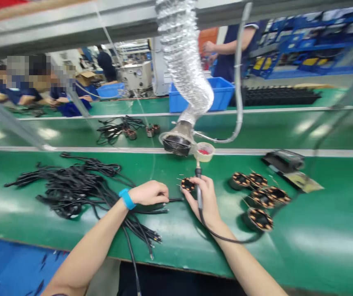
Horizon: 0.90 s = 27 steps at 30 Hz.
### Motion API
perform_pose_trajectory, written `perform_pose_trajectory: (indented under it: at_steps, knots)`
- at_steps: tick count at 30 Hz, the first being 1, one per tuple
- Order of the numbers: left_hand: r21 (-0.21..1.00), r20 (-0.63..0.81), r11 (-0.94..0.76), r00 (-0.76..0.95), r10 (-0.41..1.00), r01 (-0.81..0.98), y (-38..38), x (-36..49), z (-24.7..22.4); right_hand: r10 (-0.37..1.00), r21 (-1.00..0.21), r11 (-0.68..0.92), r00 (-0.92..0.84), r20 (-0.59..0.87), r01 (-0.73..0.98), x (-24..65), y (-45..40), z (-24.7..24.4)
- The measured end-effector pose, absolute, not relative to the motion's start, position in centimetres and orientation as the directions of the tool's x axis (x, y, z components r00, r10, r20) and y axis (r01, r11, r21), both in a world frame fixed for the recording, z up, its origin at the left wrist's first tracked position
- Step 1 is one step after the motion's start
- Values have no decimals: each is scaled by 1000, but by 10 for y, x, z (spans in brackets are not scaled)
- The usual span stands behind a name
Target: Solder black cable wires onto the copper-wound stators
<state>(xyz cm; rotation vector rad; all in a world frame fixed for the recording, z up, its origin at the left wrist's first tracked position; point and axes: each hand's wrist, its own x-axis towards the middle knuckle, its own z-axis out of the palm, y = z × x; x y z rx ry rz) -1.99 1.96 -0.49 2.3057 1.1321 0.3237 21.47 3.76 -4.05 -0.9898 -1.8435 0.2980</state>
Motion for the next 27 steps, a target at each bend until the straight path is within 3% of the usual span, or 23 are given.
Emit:
perform_pose_trajectory:
  at_steps: [6, 13, 16, 21, 27]
  knots:
    - [675, 0, -435, 589, 808, 596, 18, -22, 2, 797, -665, 600, -257, 547, 445, 218, 38, -35]
    - [903, -135, -50, 392, 910, 427, 7, -25, 23, 791, -710, 607, -352, 500, 357, 210, 35, -27]
    - [927, -89, -49, 347, 934, 371, 5, -25, 23, 780, -722, 616, -373, 503, 315, 204, 31, -23]
    - [942, 0, -105, 313, 950, 320, 8, -24, 19, 771, -754, 630, -263, 580, 186, 194, 21, -5]
    - [924, 82, -175, 272, 959, 341, 5, -17, 18, 752, -767, 641, -205, 626, 8, 175, 25, 5]
